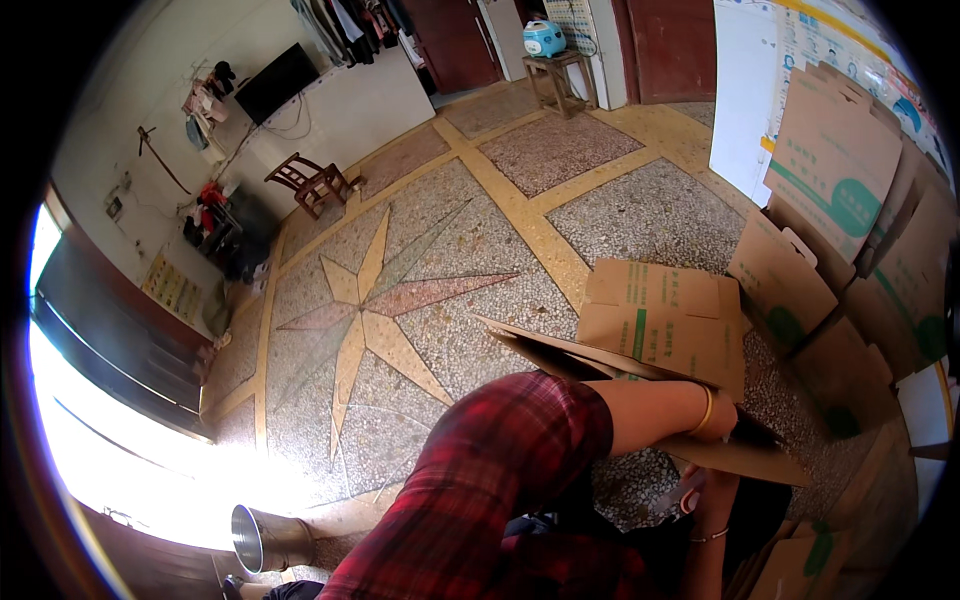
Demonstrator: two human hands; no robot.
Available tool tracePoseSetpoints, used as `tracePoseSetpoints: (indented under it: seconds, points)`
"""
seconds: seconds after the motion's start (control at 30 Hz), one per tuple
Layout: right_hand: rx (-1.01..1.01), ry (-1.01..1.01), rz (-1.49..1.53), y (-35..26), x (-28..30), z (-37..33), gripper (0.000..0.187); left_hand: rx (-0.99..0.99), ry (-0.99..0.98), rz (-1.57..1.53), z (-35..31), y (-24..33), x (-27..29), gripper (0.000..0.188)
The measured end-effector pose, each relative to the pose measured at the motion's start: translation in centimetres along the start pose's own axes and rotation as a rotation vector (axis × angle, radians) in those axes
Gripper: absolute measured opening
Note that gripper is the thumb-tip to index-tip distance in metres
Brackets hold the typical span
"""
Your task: The person sits on the floor and assembles flat-packed cardboard boxes. They fold the flaps into shape and secure them using white plastic zip ties. The person handles multiple boxes one by one, picking up new flat pieces and fastening them.
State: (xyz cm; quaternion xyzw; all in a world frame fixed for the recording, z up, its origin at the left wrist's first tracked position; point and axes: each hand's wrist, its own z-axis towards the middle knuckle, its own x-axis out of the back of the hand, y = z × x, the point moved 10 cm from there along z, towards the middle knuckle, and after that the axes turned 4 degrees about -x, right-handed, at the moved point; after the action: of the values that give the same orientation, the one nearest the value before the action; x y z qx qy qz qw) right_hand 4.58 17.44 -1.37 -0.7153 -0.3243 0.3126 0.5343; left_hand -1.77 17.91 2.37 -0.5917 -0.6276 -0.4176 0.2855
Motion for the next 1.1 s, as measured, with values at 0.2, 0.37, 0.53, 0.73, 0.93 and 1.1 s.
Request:
tracePoseSetpoints:
  seconds: [0.2,0.37,0.53,0.73,0.93,1.1]
  points:
    - [-0.038,-0.003,-0.168,2.7,1.4,0.7,0.029,-0.003,0.095,-0.072,0.4,-0.2,-0.1,0.022]
    - [0.449,0.079,-0.946,0.0,0.3,1.0,0.019,0.009,-0.026,0.010,0.5,0.6,-0.1,0.022]
    - [0.511,0.051,-1.181,1.1,0.5,2.1,0.016,-0.042,0.036,0.002,-0.3,0.4,0.7,0.022]
    - [0.389,0.064,-0.622,-2.4,0.1,0.4,0.017,0.016,0.053,-0.015,0.0,-0.7,-0.2,0.021]
    - [0.135,0.004,-0.250,-0.1,0.6,0.2,0.020,0.047,0.055,-0.045,0.0,-0.2,0.0,0.022]
    - [0.194,-0.048,-0.297,-0.2,0.1,-0.3,0.015,0.054,0.094,-0.028,0.7,-0.4,-0.8,0.023]
